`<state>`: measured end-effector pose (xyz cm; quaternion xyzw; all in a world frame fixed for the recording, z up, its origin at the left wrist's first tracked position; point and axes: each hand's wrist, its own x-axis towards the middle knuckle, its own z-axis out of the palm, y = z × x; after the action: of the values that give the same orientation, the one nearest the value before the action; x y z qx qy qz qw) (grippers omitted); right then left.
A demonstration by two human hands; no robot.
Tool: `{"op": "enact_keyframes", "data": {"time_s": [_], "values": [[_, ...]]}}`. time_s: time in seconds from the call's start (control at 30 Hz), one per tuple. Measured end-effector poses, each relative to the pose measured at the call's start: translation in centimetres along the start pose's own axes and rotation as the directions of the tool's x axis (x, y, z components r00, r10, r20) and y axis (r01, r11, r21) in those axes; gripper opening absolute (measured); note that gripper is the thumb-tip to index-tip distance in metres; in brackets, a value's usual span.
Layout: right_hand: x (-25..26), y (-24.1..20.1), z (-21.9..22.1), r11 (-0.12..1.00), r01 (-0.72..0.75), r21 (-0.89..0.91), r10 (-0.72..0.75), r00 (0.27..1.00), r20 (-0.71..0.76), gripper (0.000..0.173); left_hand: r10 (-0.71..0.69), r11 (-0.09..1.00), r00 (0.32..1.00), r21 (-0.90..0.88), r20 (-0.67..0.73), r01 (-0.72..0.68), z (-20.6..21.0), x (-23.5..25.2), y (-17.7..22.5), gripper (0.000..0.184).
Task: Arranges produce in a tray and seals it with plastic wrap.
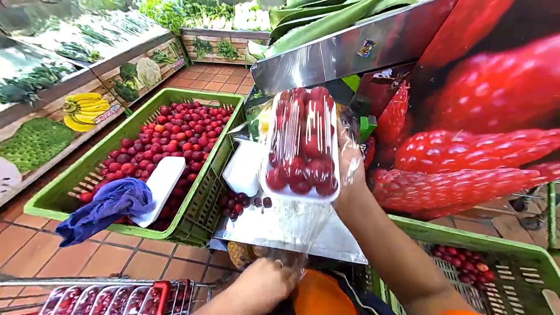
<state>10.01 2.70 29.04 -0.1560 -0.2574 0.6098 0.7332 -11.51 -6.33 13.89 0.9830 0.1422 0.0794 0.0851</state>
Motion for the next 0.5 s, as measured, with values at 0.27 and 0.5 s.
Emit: {"op": "enact_keyframes", "data": {"time_s": [0.27, 0.5], "values": [[-5.3, 1.5, -5.2, 0.984, -0.15, -0.093, 0.138, 0.982, -0.126, 0.043, -0.599, -0.04, 0.756, -0.953, 0.264, 0.301, 0.6, 7.7, -9.1, 0.028], [-8.7, 3.0, -9.5, 0.946, -0.282, -0.162, 0.252, 0.95, -0.183, 0.05, -0.664, -0.175, 0.743, -0.948, -0.087, -0.268, -5.5, 10.4, -8.9, 0.04]]}}
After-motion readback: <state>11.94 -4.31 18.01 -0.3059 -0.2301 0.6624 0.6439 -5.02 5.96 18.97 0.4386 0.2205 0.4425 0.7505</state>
